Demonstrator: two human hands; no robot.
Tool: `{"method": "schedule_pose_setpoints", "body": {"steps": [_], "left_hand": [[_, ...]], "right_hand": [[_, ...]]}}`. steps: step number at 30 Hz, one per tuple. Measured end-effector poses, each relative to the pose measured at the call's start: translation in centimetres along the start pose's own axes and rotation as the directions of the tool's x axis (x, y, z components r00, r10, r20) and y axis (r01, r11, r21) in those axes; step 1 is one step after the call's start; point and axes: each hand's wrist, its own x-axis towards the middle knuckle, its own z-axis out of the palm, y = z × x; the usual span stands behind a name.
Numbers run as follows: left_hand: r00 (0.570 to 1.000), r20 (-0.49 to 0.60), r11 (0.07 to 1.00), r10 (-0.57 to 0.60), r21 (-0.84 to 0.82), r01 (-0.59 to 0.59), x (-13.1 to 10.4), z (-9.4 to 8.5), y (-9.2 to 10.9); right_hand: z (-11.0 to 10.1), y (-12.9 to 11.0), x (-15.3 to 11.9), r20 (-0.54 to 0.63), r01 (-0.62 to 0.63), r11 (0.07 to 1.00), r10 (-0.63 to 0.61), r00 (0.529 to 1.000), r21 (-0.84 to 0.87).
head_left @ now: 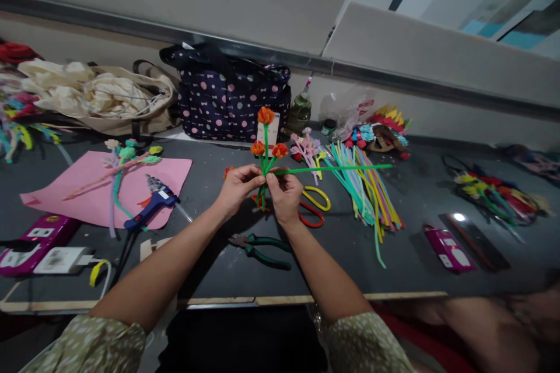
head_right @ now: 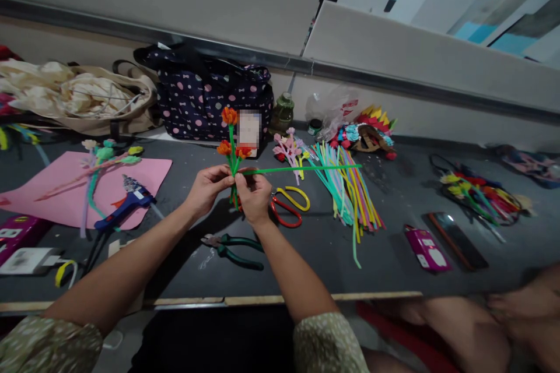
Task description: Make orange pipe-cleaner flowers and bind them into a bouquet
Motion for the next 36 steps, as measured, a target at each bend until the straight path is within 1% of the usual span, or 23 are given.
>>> {"method": "schedule_pose_setpoints", "body": {"steps": [6,10,16,20,23,26,29,33,36], "left_hand": [[0.996,-0.063,0.992,0.060,0.117,-0.052,-0.11,0.30,0.51],[0.996,-0.064,0.985,0.069,0.160,-0.058,-0.10,0.28,0.92],[0.997,-0.083,0.995,-0.002,0.100,0.010,0.00,0.20,0.67],[0.998,-0.054,0.997,-0.022,0.067,0.025,0.04,0.12,0.55],[0.999,-0.033,0.998,-0.014,0.061,0.016,0.03,0.05,0.47],[0.999,-0.031,0.993,0.036,0.112,-0.032,-0.02,-0.01,0.38],[0.991,-0.041,0.967,0.128,0.228,-0.115,-0.13,-0.06,0.30],[0.962,-0.040,0.877,0.271,0.422,-0.230,-0.32,-0.09,0.27],[0.933,-0.019,0.798,0.360,0.524,-0.297,-0.43,-0.10,0.31]], "right_hand": [[-0.09,-0.35,0.04,0.000,0.114,0.988,-0.114,0.993,-0.102],[-0.01,-0.03,-0.06,-0.010,0.124,0.986,-0.126,0.992,-0.115],[0.05,0.31,-0.17,-0.005,0.097,0.991,-0.098,0.995,-0.091],[-0.07,0.24,-0.13,0.015,0.088,0.994,-0.088,0.996,-0.059],[-0.11,0.27,-0.11,0.016,0.092,0.994,-0.092,0.996,-0.061],[-0.06,0.33,-0.16,0.000,0.115,0.989,-0.116,0.993,-0.089],[0.07,0.36,-0.25,-0.003,0.137,0.984,-0.138,0.990,-0.110],[0.21,0.45,-0.32,-0.012,0.146,0.982,-0.149,0.989,-0.120],[0.26,0.53,-0.36,-0.023,0.162,0.975,-0.167,0.986,-0.155]]}}
